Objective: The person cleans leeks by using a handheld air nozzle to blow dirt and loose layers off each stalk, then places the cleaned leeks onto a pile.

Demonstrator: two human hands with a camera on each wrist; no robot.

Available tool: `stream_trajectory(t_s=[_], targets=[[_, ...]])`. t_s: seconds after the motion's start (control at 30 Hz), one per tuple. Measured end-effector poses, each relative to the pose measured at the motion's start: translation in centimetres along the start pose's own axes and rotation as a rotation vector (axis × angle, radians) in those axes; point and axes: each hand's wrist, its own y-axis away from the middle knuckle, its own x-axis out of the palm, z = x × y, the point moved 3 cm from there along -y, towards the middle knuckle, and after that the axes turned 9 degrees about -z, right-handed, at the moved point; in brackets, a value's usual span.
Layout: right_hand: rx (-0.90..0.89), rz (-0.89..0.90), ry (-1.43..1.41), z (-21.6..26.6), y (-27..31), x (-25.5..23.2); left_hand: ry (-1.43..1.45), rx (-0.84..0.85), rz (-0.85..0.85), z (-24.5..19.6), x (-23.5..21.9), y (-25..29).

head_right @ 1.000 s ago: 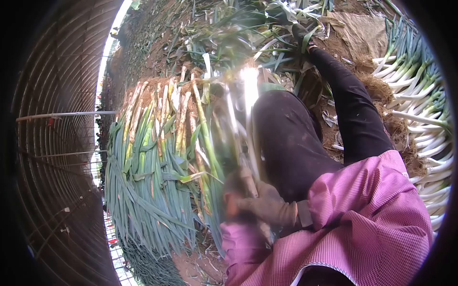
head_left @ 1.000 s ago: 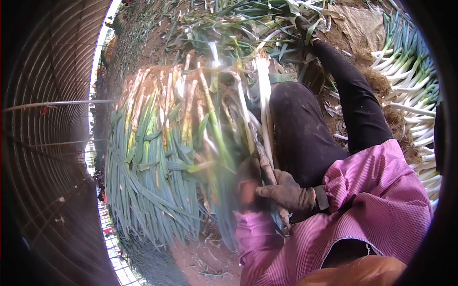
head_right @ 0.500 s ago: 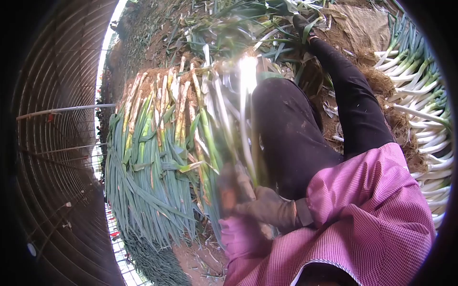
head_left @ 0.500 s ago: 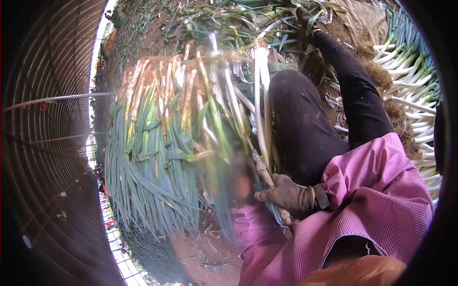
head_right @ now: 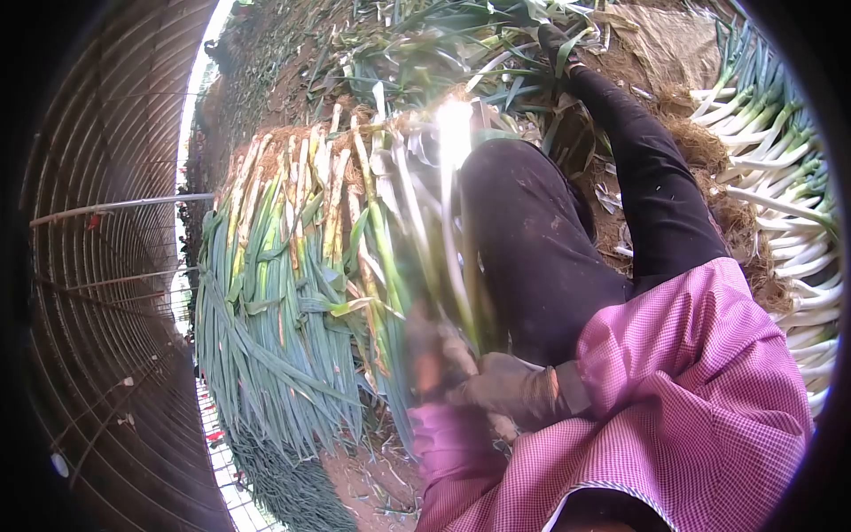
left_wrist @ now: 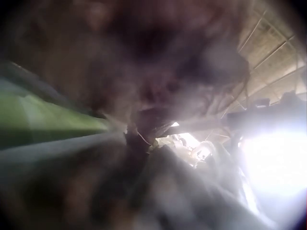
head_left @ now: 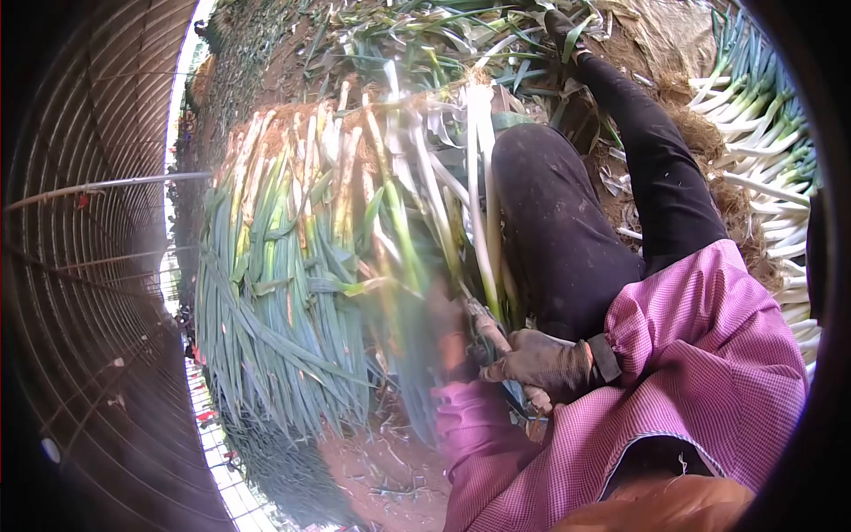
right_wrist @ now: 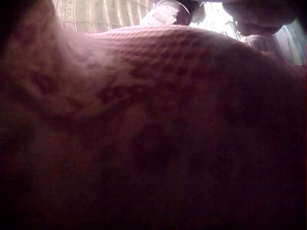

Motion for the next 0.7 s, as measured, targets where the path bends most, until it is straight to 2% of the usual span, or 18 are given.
stream_trajectory(t_s=[0.07,0.1,0.13,0.2,0.27,0.33,0.4,0.47,0.53,0.6,0.7], targets=[[-0.099,0.017,0.088,0.6,0.4,0.0,0.014,0.02,-0.083,1.8,0.8,0.3],[-0.149,0.025,0.131,0.9,0.5,0.0,0.061,-0.114,-0.03,3.1,1.2,0.1],[-0.302,-0.017,0.197,0.4,0.2,0.3,0.109,-0.248,0.025,3.8,1.5,-0.2],[-0.61,-0.105,0.325,-0.8,-0.7,1.0,0.133,-0.36,0.054,4.1,1.6,0.1],[-0.176,-0.027,0.032,-2.2,-2.1,1.0,0.135,-0.359,0.053,3.3,1.3,0.4],[0.072,-0.014,-0.143,-2.4,-2.3,0.9,0.059,-0.224,0.028,2.2,0.8,0.4],[0.133,-0.067,-0.203,-1.3,-1.4,0.4,-0.026,-0.076,-0.004,0.8,0.1,0.8],[-0.411,-0.175,0.1,-2.2,-3.2,0.7,-0.088,0.007,-0.01,-0.3,-0.9,0.8],[-0.504,-0.266,0.1,-3.0,-4.3,0.6,-0.116,0.028,-0.005,-0.1,-0.8,1.1],[-0.138,-0.326,-0.21,-0.4,-3.5,-0.5,-0.128,0.028,0.012,0.6,-0.7,1.4],[-0.162,-0.375,-0.172,1.7,-5.3,-1.6,-0.142,-0.013,0.086,1.5,-0.2,2.7]])
